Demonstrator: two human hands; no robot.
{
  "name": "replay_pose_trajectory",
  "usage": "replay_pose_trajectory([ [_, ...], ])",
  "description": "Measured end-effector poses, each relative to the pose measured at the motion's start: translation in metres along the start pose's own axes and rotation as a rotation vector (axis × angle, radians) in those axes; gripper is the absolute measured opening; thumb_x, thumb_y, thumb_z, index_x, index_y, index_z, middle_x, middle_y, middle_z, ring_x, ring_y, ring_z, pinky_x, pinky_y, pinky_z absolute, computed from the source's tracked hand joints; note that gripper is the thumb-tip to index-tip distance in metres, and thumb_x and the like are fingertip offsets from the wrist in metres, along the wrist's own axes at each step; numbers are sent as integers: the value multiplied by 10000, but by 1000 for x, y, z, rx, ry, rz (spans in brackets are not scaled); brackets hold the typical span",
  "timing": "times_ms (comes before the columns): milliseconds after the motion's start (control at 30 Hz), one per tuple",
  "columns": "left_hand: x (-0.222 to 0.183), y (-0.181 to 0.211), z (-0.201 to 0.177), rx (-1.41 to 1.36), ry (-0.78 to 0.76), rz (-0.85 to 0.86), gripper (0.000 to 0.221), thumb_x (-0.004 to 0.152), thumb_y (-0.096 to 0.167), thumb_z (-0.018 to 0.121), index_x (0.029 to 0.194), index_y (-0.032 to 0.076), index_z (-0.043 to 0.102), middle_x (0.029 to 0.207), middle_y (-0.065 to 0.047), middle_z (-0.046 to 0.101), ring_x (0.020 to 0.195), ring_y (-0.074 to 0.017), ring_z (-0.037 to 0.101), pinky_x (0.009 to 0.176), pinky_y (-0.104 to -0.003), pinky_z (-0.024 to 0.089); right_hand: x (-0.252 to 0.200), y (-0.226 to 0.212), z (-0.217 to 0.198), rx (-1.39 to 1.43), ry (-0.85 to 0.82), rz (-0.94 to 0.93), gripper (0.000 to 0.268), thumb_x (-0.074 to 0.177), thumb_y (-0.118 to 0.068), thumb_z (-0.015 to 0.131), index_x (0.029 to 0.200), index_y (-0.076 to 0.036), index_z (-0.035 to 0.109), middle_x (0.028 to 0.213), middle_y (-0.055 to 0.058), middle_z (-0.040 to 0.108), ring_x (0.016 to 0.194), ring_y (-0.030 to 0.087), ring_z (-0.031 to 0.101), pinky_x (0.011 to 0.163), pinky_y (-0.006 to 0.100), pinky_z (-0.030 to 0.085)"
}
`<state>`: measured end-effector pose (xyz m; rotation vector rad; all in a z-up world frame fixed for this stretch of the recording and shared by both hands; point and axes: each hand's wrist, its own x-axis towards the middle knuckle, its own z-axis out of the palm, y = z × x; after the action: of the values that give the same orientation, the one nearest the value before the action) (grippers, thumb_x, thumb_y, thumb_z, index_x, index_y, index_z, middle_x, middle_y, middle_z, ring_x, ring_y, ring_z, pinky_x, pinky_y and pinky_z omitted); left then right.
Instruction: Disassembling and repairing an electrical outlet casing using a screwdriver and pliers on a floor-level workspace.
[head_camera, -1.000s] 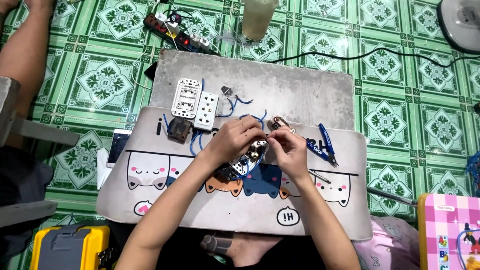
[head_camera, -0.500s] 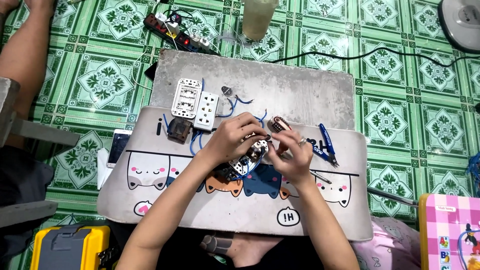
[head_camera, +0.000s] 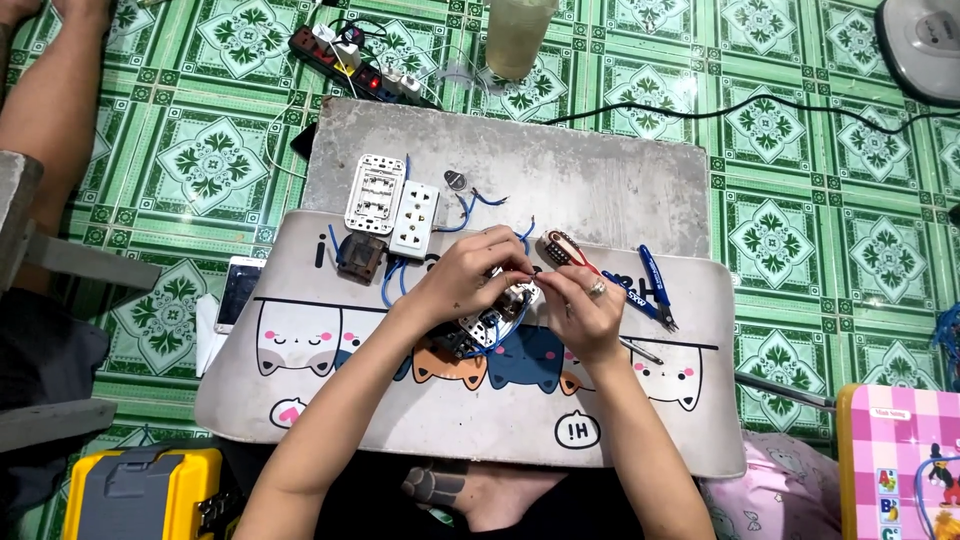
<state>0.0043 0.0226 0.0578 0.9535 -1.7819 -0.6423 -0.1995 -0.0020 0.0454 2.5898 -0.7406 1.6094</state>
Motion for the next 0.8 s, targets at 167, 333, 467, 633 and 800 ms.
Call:
replay_pose_trajectory([
  [167, -1, 1, 3, 214, 73, 165, 62, 908, 74, 743, 876, 92, 694, 852, -11, 651, 795, -194, 652, 691, -294, 573, -6, -1, 7, 313, -58, 292, 46, 928, -23, 755, 929, -69, 757, 758, 46, 703, 503, 158, 597, 440, 258, 491],
  [333, -3, 0, 2, 555, 133, 360, 78, 946, 137, 711, 871, 123, 697, 847, 21, 623, 787, -143, 618, 663, -254, 562, -13, -2, 9, 563, -112, 591, 57, 924, 30, 727, 948, -15, 754, 785, 90, 707, 593, 137, 633, 534, 263, 542],
  [467, -3, 1, 1, 669, 153, 449, 77, 980, 133, 673, 907, 126, 697, 870, 10, 617, 785, -160, 622, 673, -268, 562, -15, 0, 12, 703, -88, 688, 101, 903, 82, 723, 953, 0, 754, 751, 84, 680, 455, 76, 574, 446, 234, 492],
  [633, -4, 4, -6, 485, 99, 238, 24, 926, 130, 734, 916, 149, 724, 836, 44, 628, 743, -138, 670, 638, -255, 571, -3, -7, 8, 508, -77, 526, 207, 865, 41, 805, 1061, -20, 778, 928, 120, 730, 586, 134, 643, 504, 269, 528],
  [800, 2, 9, -8, 149, 43, 55, 108, 879, 129, 798, 952, 116, 721, 841, -15, 703, 770, -181, 718, 673, -283, 607, 3, -10, 5, 488, -36, 449, 137, 860, 68, 792, 952, -32, 810, 849, 121, 771, 537, 151, 676, 488, 268, 538],
])
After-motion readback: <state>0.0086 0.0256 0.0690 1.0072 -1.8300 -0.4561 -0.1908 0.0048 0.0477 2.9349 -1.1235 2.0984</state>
